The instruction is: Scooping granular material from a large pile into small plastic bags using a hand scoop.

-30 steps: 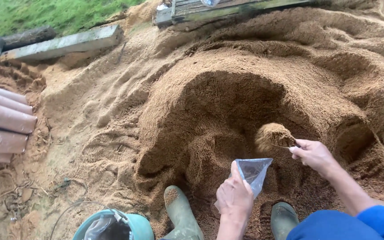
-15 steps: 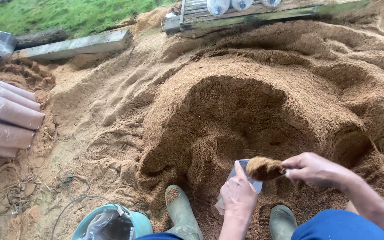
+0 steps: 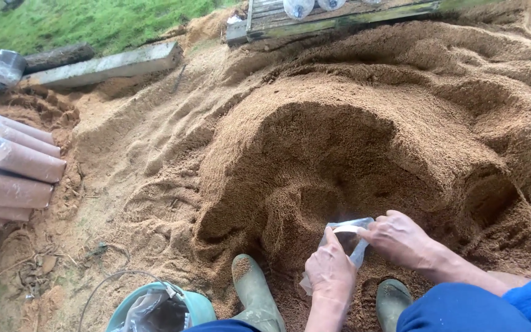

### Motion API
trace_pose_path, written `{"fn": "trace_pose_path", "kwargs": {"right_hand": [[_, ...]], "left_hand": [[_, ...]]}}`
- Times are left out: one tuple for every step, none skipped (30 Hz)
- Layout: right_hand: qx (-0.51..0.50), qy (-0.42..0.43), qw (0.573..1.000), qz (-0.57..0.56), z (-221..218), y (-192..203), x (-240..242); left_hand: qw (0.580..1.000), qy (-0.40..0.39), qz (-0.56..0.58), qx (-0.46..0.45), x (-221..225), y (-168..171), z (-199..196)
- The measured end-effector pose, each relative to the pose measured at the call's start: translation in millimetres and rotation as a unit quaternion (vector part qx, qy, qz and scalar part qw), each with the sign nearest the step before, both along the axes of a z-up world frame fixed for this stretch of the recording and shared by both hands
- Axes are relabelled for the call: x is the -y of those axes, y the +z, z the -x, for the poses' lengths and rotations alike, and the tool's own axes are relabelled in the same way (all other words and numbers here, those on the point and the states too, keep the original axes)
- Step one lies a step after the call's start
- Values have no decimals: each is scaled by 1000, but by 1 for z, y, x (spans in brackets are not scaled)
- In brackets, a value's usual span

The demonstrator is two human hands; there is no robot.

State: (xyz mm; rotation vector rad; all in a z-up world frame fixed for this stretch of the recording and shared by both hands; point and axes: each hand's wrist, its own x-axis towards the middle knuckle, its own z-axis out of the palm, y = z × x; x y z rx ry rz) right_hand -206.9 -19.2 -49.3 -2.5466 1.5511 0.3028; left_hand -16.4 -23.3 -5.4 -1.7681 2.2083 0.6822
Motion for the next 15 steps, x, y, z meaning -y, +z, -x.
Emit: {"fn": "trace_pose_path", "kwargs": {"right_hand": [[-28, -8, 1000, 1, 2, 1, -2], [-28, -9, 1000, 3, 3, 20, 1], [20, -45, 998, -37, 3, 40, 3], [68, -81, 991, -77, 5, 61, 6], [66, -83, 992, -73, 8, 76, 12], [41, -128, 983, -127, 12, 92, 19], [15, -173, 968, -179, 14, 109, 25], [11, -171, 970, -174, 16, 128, 30], [4, -179, 963, -201, 16, 146, 35], [-4, -183, 956, -229, 14, 164, 41], [-9, -177, 958, -224, 14, 172, 41], [-2, -170, 962, -215, 12, 179, 44], [4, -163, 965, -206, 9, 187, 47], [3, -157, 967, -200, 5, 188, 46], [0, -148, 969, -197, 1, 189, 45]], "left_hand": [[1000, 1, -15, -7, 1, 4, -2], [1000, 0, -13, -7, 1, 5, -5], [1000, -16, -15, 14, 1, 6, -7], [999, -32, -17, 33, 2, 8, -9], [999, -33, -13, 32, 2, 13, -14], [999, -29, -8, 16, 2, 18, -18], [1000, -25, -2, 0, 2, 24, -23], [1000, -22, 2, -4, 1, 30, -26], [1000, -13, -20, 8, -1, 37, -31], [999, 1, -42, 19, -3, 43, -38], [999, 7, -39, 15, -8, 37, -42], [999, -24, -21, 28, -12, 31, -48], [998, -56, -4, 42, -16, 26, -53], [998, -48, 2, 41, -21, 29, -59], [999, -33, -15, 20, -27, 33, -65]]}}
